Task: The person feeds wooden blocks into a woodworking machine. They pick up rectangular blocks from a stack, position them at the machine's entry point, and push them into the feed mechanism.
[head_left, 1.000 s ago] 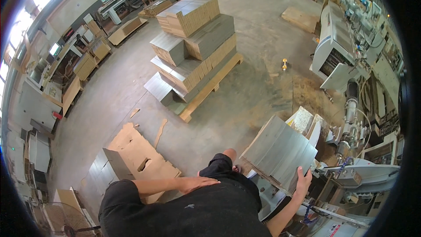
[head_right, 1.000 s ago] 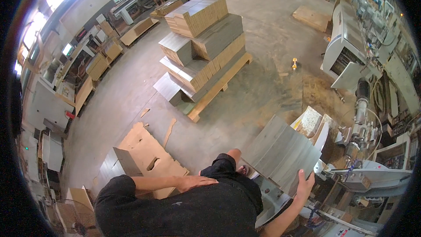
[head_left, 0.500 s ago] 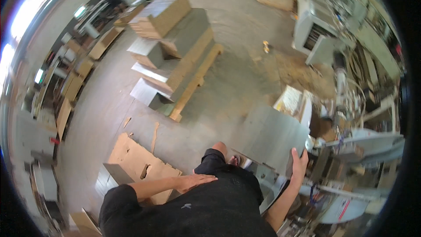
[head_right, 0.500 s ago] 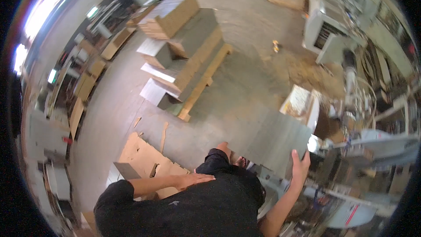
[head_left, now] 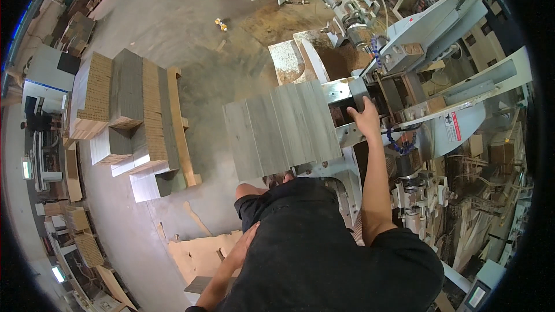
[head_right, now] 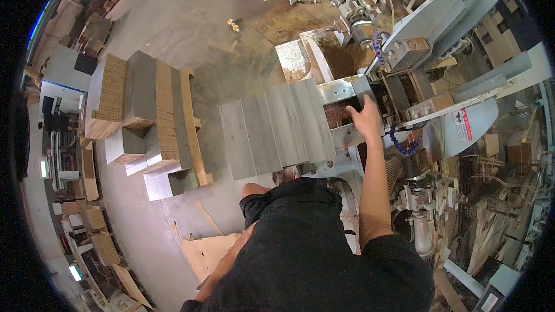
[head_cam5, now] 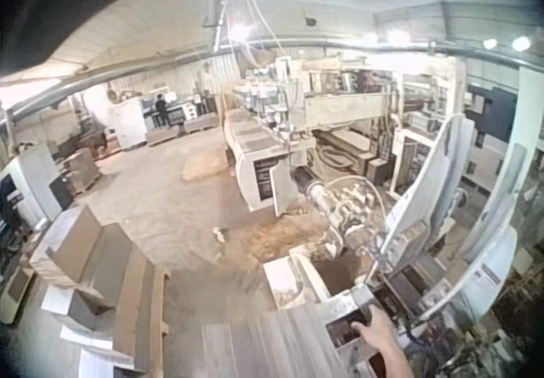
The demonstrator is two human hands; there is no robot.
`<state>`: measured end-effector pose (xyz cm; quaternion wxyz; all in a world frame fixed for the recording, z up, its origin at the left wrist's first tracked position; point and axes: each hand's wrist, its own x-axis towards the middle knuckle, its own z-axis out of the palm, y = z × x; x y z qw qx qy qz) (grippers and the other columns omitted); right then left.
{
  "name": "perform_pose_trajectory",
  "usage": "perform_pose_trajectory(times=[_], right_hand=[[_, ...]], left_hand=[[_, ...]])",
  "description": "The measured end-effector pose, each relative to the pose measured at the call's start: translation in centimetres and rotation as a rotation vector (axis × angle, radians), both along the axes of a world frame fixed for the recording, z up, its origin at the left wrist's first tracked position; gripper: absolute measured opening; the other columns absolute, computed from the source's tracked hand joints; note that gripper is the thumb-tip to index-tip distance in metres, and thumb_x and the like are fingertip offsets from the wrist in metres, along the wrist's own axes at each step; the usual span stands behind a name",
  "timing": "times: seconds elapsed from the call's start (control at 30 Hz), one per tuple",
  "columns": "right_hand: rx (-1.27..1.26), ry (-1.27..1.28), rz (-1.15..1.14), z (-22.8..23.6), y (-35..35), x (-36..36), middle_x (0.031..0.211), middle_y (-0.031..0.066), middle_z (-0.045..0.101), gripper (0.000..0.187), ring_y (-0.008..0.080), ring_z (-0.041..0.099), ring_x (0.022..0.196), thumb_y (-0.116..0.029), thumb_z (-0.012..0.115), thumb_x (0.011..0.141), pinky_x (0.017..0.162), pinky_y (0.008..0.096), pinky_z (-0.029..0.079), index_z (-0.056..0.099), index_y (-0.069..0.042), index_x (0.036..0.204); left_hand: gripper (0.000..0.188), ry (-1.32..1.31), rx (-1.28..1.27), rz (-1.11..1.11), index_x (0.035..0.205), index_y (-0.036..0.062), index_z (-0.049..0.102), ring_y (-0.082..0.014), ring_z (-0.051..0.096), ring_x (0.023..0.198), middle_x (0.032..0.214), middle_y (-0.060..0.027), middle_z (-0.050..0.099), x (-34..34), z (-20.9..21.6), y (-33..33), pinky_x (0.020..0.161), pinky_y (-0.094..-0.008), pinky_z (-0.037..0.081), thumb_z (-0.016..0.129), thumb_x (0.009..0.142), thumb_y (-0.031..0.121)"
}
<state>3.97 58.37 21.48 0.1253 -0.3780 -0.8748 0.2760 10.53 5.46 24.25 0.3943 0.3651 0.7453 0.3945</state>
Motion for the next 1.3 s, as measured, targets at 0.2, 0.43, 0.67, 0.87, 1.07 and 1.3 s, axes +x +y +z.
perform_pose_trajectory(times=[0.2, 0.43, 0.67, 0.87, 1.07, 1.3], right_hand=[[-0.046, -0.311, -0.167, -0.9, 2.5, -3.2, 0.123, 0.0241, 0.056, 0.057, 0.0411, 0.054, 0.115, -0.023, 0.071, 0.078, 0.095, 0.0469, 0.046, 0.049, 0.003, 0.123], [0.165, -0.423, -0.067, -2.8, 4.1, -2.3, 0.101, 0.0225, 0.066, 0.034, 0.0403, 0.064, 0.097, -0.018, 0.069, 0.078, 0.081, 0.0489, 0.053, 0.059, 0.001, 0.104], [-0.002, -0.222, 0.025, 2.0, 2.1, -0.5, 0.088, 0.02, 0.068, 0.024, 0.0324, 0.067, 0.081, -0.018, 0.071, 0.075, 0.071, 0.0399, 0.051, 0.068, 0.0, 0.09], [-0.476, 0.363, -0.053, 11.7, 0.1, 0.2, 0.075, 0.0002, 0.063, 0.019, 0.0051, 0.053, 0.062, -0.008, 0.067, 0.084, 0.053, 0.0228, 0.042, 0.066, 0.003, 0.099], [-0.681, 0.418, 0.182, 15.0, -7.1, -2.9, 0.071, 0.0012, 0.063, 0.031, 0.0044, 0.052, 0.059, -0.01, 0.068, 0.081, 0.051, 0.0217, 0.04, 0.063, 0.0, 0.11], [-0.582, 0.205, 0.477, 11.6, -16.1, -6.0, 0.069, 0.0088, 0.064, 0.046, 0.0116, 0.057, 0.061, -0.013, 0.072, 0.08, 0.055, 0.0272, 0.046, 0.056, 0.007, 0.119]], left_hand=[[0.076, 0.04, -0.011, -0.018, 0.151, 0.0113, 0.014, -0.0378, 0.031, 0.137, 0.153, -0.0199, 0.024, 0.9, -1.7, -0.5, 0.113, -0.0403, 0.027, 0.057, 0.088, 0.016], [0.083, 0.075, 0.032, -0.038, 0.151, 0.0108, 0.015, -0.0381, 0.031, 0.137, 0.152, -0.0195, 0.024, 0.4, -0.7, 0.6, 0.113, -0.042, 0.027, 0.061, 0.082, 0.016], [0.083, 0.041, -0.059, 0.054, 0.15, 0.0087, 0.018, -0.0369, 0.029, 0.139, 0.152, -0.0192, 0.026, 0.7, 0.1, 0.9, 0.113, -0.043, 0.026, 0.062, 0.08, 0.02], [0.096, 0.062, -0.048, -0.014, 0.15, 0.0073, 0.016, -0.0362, 0.028, 0.14, 0.153, -0.0188, 0.024, -0.2, 1.0, 0.8, 0.114, -0.0435, 0.026, 0.07, 0.072, 0.023], [0.103, 0.063, -0.104, -0.049, 0.15, 0.0078, 0.015, -0.0363, 0.027, 0.14, 0.153, -0.0186, 0.023, -0.6, 0.8, 0.9, 0.114, -0.0437, 0.025, 0.074, 0.067, 0.018], [0.099, 0.066, -0.086, -0.005, 0.151, 0.0087, 0.015, -0.0356, 0.027, 0.14, 0.154, -0.0187, 0.022, 0.0, 0.7, 0.8, 0.114, -0.0442, 0.024, 0.072, 0.069, 0.013]])
